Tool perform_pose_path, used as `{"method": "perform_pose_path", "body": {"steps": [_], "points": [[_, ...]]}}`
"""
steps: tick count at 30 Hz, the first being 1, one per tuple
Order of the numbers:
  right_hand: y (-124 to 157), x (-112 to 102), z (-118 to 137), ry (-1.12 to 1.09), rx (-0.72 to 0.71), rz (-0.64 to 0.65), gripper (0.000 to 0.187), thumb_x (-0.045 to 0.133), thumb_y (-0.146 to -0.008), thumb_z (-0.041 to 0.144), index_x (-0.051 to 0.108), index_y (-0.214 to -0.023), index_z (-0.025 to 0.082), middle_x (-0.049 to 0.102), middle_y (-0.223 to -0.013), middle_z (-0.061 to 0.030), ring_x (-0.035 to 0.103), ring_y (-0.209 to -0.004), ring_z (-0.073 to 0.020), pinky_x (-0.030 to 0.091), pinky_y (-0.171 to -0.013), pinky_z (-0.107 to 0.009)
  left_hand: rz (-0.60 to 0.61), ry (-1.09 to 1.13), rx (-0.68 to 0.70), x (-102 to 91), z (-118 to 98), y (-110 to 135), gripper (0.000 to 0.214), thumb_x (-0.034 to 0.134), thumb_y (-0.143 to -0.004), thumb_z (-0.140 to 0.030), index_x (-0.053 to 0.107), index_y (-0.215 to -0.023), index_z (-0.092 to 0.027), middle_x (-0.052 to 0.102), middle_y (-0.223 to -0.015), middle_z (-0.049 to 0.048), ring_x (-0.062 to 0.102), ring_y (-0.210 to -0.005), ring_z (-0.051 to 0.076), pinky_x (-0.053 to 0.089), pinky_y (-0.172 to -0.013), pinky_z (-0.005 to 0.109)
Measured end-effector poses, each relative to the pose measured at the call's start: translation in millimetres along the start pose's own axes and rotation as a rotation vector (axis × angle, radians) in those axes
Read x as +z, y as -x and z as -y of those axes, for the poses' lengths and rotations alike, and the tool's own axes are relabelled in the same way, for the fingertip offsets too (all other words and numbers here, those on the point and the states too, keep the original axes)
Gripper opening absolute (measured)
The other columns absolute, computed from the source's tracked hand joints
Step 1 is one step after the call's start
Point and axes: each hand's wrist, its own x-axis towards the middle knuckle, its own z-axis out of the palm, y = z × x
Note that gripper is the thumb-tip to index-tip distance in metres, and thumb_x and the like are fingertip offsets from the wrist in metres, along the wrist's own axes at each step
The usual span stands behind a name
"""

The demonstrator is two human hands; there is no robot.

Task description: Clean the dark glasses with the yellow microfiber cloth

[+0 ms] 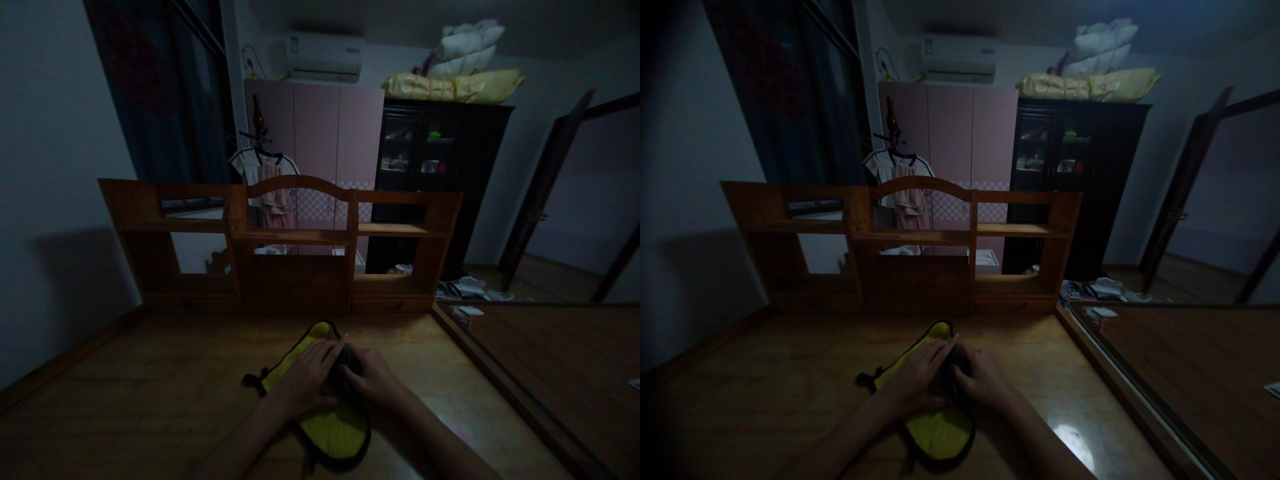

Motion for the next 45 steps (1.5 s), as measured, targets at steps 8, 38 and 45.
{"method": "perform_pose_path", "body": {"steps": [8,38,45], "points": [[-3,0,6,0.027,-0.023,-0.007,0.025,0.050,-0.088,0.022,0.066,-0.108,0.019,0.074,-0.091,-0.0062,0.068,-0.076,-0.0210,0.049,-0.071,-0.027,0.013,-0.006,0.000,0.4,-4,-1,0.124,0.087,-0.058,-0.023,0.006,-0.152,-0.027,0.045,-0.139,0.0117,0.044,-0.125,0.032,0.039,-0.107,0.048],[-1,-3,-3,0.118,0.025,0.077,0.032,0.037,-0.098,0.033,0.065,-0.102,0.018,0.071,-0.081,-0.0059,0.064,-0.067,-0.0174,0.043,-0.061,-0.023,-0.011,0.040,-0.013,-4.6,-2,1,0.122,0.087,-0.062,-0.033,0.006,-0.152,-0.025,0.046,-0.139,0.0116,0.047,-0.125,0.031,0.042,-0.106,0.047],[-1,-4,6,-0.137,0.075,0.068,0.042,0.038,-0.098,0.046,0.068,-0.098,0.016,0.071,-0.086,-0.0047,0.063,-0.077,-0.0195,0.047,-0.072,-0.028,-0.047,-0.085,0.068,0.3,0,4,0.122,0.087,-0.061,-0.038,0.008,-0.153,-0.022,0.048,-0.137,0.0138,0.048,-0.124,0.033,0.042,-0.106,0.049]]}}
